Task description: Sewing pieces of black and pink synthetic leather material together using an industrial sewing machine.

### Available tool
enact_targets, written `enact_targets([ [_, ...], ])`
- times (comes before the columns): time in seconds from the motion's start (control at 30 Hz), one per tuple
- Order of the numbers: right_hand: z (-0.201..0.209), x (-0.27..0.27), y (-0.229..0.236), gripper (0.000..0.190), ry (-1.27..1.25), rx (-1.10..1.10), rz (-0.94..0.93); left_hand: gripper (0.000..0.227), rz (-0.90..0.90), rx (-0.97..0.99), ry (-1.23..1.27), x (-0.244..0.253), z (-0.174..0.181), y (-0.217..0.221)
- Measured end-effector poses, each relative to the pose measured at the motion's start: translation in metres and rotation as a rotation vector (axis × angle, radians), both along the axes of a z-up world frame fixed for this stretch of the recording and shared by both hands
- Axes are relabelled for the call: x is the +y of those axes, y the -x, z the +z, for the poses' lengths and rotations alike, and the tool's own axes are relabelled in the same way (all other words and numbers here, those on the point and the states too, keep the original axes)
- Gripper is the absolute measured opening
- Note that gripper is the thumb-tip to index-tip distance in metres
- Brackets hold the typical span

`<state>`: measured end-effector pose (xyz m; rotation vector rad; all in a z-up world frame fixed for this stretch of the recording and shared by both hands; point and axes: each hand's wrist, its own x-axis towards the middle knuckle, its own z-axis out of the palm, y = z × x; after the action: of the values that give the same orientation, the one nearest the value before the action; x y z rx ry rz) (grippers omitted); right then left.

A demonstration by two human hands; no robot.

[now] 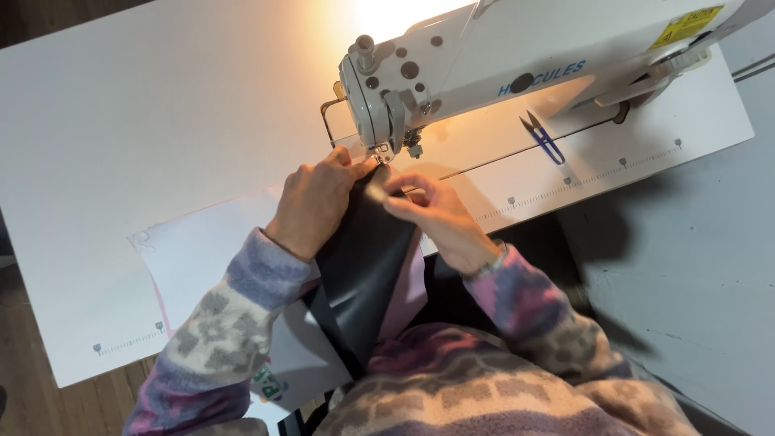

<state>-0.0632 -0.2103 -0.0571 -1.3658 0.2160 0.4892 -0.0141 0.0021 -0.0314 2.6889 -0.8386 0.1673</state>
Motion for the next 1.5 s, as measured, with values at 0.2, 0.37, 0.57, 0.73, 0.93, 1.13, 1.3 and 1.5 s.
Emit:
enact_targets([
  [0.2, 0.004, -0.004, 0.065, 0.027, -0.241, -0.048, -0.042, 0.041, -0.024, -0.019, -0.023, -0.001, 0.001, 0.001],
  [0.37, -0.001, 0.005, 0.091, 0.025, -0.111, -0.038, -0.024, 0.043, -0.045, -0.02, -0.141, -0.001, 0.013, 0.005],
  [0.57, 0.015, -0.001, 0.061, 0.027, 0.732, -0.317, 0.142, 0.045, -0.057, -0.036, -0.166, 0.003, 0.011, 0.001],
  [0.73, 0.013, -0.006, 0.01, 0.023, 0.99, -1.112, 0.007, 0.046, -0.056, -0.033, -0.111, 0.001, 0.02, 0.005],
  [0.93, 0.0, -0.005, -0.007, 0.026, 1.069, -1.032, 0.094, 0.03, -0.047, 0.157, 0.106, 0.006, 0.024, 0.009],
  [1.13, -0.02, -0.03, -0.022, 0.015, 0.622, -0.699, -0.083, 0.023, 0.069, 0.194, 0.371, 0.015, 0.01, 0.014],
  [1.3, -0.013, -0.04, -0.073, 0.021, 0.166, -0.184, 0.177, 0.032, 0.045, 0.111, 0.109, 0.003, 0.013, 0.009],
  [1.5, 0.009, -0.04, -0.103, 0.018, 0.208, -0.048, 0.401, 0.033, -0.035, 0.082, -0.065, -0.011, 0.019, -0.001],
])
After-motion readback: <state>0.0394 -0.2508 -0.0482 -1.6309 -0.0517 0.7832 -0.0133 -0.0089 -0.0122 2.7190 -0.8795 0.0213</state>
